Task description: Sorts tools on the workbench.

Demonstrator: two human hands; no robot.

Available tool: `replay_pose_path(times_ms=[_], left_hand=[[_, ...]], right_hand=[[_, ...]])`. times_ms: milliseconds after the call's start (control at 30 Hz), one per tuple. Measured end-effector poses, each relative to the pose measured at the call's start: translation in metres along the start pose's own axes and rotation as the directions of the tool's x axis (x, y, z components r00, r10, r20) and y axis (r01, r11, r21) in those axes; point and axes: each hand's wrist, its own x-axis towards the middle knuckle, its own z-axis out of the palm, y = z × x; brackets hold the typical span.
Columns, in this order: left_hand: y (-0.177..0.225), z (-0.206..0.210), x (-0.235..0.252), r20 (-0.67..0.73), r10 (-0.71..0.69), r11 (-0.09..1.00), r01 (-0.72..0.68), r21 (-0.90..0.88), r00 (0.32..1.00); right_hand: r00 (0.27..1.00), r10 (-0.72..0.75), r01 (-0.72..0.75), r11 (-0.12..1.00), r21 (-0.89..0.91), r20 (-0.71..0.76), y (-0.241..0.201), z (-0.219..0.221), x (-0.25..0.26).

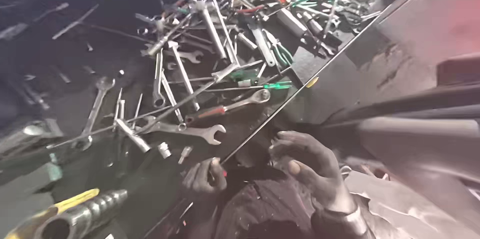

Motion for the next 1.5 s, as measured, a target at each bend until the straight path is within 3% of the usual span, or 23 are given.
replay_pose_path(times_ms=[100, 200, 267, 300, 333, 367, 400, 467, 533, 600, 633, 700, 800, 867, 967, 1067, 1167, 1300, 1333, 1500], left_hand=[[-0.002, 0.009, 0.008, -0.041, 0.070, 0.991, -0.065, 0.120, 0.997], [-0.002, 0.001, -0.002, -0.048, 0.099, 0.994, -0.096, 0.059, 0.994], [0.018, -0.004, 0.004, 0.049, -0.041, 0.996, 0.037, 0.080, 0.998], [0.034, -0.013, 0.013, 0.221, -0.209, 0.969, 0.172, 0.178, 0.953], [0.031, -0.012, 0.011, 0.255, -0.218, 0.966, 0.170, 0.195, 0.942], [0.005, 0.003, -0.005, 0.057, -0.024, 0.994, 0.017, 0.112, 0.998], [-0.010, 0.010, -0.010, -0.038, 0.110, 0.992, -0.107, 0.064, 0.993], [-0.014, 0.004, -0.007, -0.065, 0.224, 0.975, -0.224, 0.008, 0.972], [-0.011, -0.003, 0.002, 0.003, 0.301, 0.954, -0.300, -0.020, 0.954], [-0.001, -0.008, 0.011, 0.038, 0.333, 0.943, -0.332, -0.018, 0.942], [-0.001, -0.006, 0.010, 0.011, 0.333, 0.943, -0.333, -0.020, 0.943], [-0.017, 0.008, -0.002, -0.137, 0.360, 0.929, -0.368, -0.038, 0.923], [-0.006, 0.003, 0.005, -0.169, 0.342, 0.937, -0.350, -0.020, 0.924], [-0.003, -0.001, 0.007, -0.141, 0.333, 0.941, -0.337, -0.005, 0.932], [-0.007, -0.001, 0.010, -0.143, 0.360, 0.933, -0.360, 0.024, 0.922], [0.012, -0.020, 0.023, -0.053, 0.379, 0.925, -0.378, 0.032, 0.924], [0.032, -0.031, 0.035, -0.055, 0.363, 0.931, -0.361, 0.048, 0.930], [0.021, -0.008, 0.020, -0.207, 0.313, 0.949, -0.313, 0.034, 0.927], [0.023, -0.012, 0.018, -0.154, 0.284, 0.959, -0.280, 0.047, 0.946], [-0.009, 0.004, -0.006, -0.130, 0.290, 0.957, -0.290, 0.017, 0.948]], right_hand=[[0.983, -0.171, 0.157, 0.974, -0.162, -0.073, -0.025, -0.033, 0.025], [0.976, -0.191, 0.156, 0.946, -0.283, -0.101, -0.044, -0.057, 0.037], [0.967, -0.229, 0.187, 0.937, -0.295, -0.113, -0.048, -0.066, 0.041], [0.959, -0.246, 0.203, 0.942, -0.267, -0.140, -0.045, -0.068, 0.040], [0.956, -0.239, 0.198, 0.954, -0.227, -0.172, -0.037, -0.069, 0.038], [0.959, -0.200, 0.161, 0.968, -0.195, -0.203, -0.026, -0.071, 0.036], [0.965, -0.131, 0.085, 0.976, -0.200, -0.225, -0.011, -0.075, 0.034], [0.967, 0.068, -0.146, 0.937, -0.319, -0.244, 0.020, -0.077, 0.025], [0.954, 0.172, -0.279, 0.804, -0.525, -0.244, 0.050, -0.077, 0.026], [0.956, 0.099, -0.268, 0.671, -0.691, -0.275, 0.073, -0.073, 0.031], [0.958, 0.046, -0.250, 0.607, -0.754, -0.281, 0.079, -0.070, 0.036], [0.945, 0.106, -0.320, 0.484, -0.815, -0.308, 0.079, -0.059, 0.046], [0.835, 0.371, -0.496, 0.190, -0.847, -0.406, 0.060, -0.035, 0.063], [0.748, 0.444, -0.559, 0.020, -0.829, -0.494, 0.049, -0.017, 0.075], [0.694, 0.483, -0.569, -0.086, -0.818, -0.534, 0.040, 0.006, 0.092], [0.697, 0.495, -0.524, -0.142, -0.840, -0.518, 0.044, 0.015, 0.101], [0.736, 0.478, -0.526, -0.043, -0.850, -0.479, 0.056, 0.000, 0.091], [0.830, 0.269, -0.557, 0.366, -0.745, -0.489, 0.059, -0.024, 0.041], [0.840, 0.196, -0.534, 0.466, -0.705, -0.507, 0.063, -0.027, 0.023], [0.766, 0.226, -0.512, 0.781, -0.359, -0.602, 0.091, -0.038, -0.049]])
